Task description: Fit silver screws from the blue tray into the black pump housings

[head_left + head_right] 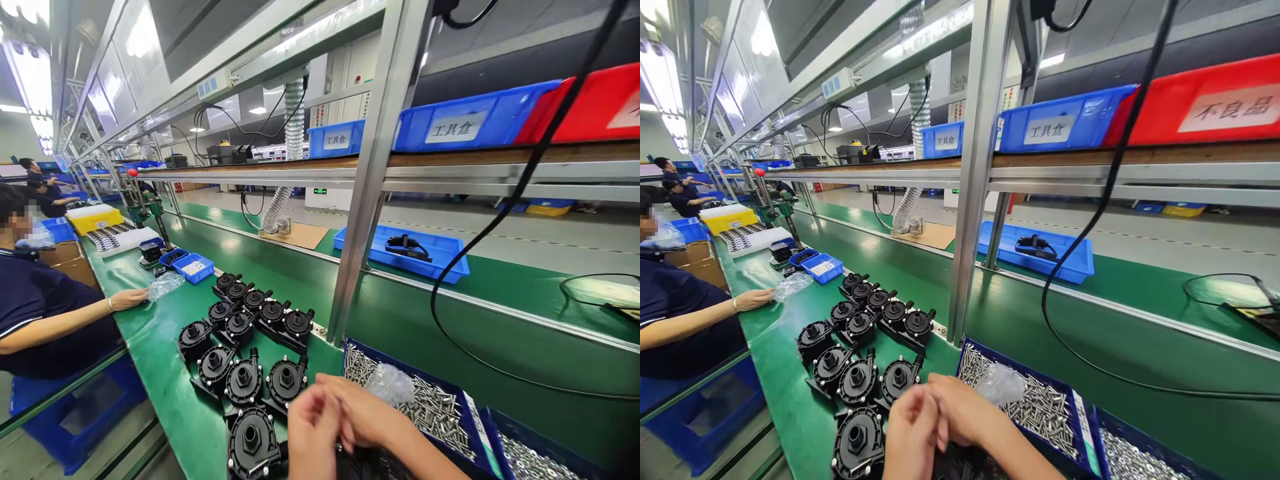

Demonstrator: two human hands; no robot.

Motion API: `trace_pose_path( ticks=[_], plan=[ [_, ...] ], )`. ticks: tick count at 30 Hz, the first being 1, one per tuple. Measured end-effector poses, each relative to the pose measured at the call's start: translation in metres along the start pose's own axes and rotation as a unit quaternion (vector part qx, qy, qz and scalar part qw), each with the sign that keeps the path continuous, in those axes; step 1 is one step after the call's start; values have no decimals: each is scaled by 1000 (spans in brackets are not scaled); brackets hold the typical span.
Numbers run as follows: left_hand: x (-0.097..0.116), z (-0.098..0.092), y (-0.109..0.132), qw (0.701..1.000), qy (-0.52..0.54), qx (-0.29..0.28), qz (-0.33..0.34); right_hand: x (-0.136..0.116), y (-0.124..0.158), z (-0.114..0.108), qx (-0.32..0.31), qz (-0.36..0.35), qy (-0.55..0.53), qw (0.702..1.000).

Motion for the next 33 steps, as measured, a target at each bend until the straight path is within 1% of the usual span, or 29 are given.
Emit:
trace_pose_path(
  ticks=[1, 2, 3, 4, 5, 7, 8, 9, 11, 13, 16, 21, 26, 29, 33],
  plan=[
    [3, -2, -10, 996, 86, 26, -25, 0, 6, -12, 24, 8, -1, 1000],
    [5, -4, -17, 982, 173, 54, -59, 1, 13, -26, 56, 17, 1, 998],
    [5, -5, -23, 961, 248, 79, -93, 2, 20, -40, 100, 27, -1, 995],
    [6, -5, -26, 941, 299, 98, -123, 2, 27, -54, 154, 36, -17, 987],
    [7, -6, -27, 930, 321, 109, -143, 3, 35, -66, 209, 41, -48, 976],
    [8, -7, -27, 920, 334, 121, -166, 2, 50, -83, 307, 35, -138, 941],
    [8, -7, -26, 918, 335, 123, -173, 0, 55, -87, 336, 26, -181, 924],
    [7, -7, -24, 917, 334, 125, -179, -3, 58, -87, 350, 14, -213, 912],
    [4, -6, -23, 916, 336, 123, -183, -13, 59, -84, 353, -14, -240, 904],
    [2, -5, -24, 916, 345, 112, -171, -22, 57, -78, 340, -31, -243, 908],
    [1, -6, -28, 919, 354, 92, -147, -25, 52, -71, 325, -28, -239, 915],
    [-2, -9, -30, 926, 345, 76, -131, -20, 49, -68, 324, -13, -241, 915],
    [3, -8, -29, 934, 328, 72, -122, -10, 46, -64, 314, 20, -251, 915],
    [5, -7, -28, 936, 322, 74, -125, -5, 45, -62, 317, 32, -270, 908],
    [6, -6, -28, 939, 313, 72, -123, 2, 43, -57, 306, 51, -310, 899]
  ],
)
Point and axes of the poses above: each hand's wrist, its own y-axis away from the middle knuckle, its own z-axis out of the palm, x = y × z, the point moved 7 cm from there along -y, towards the middle knuckle
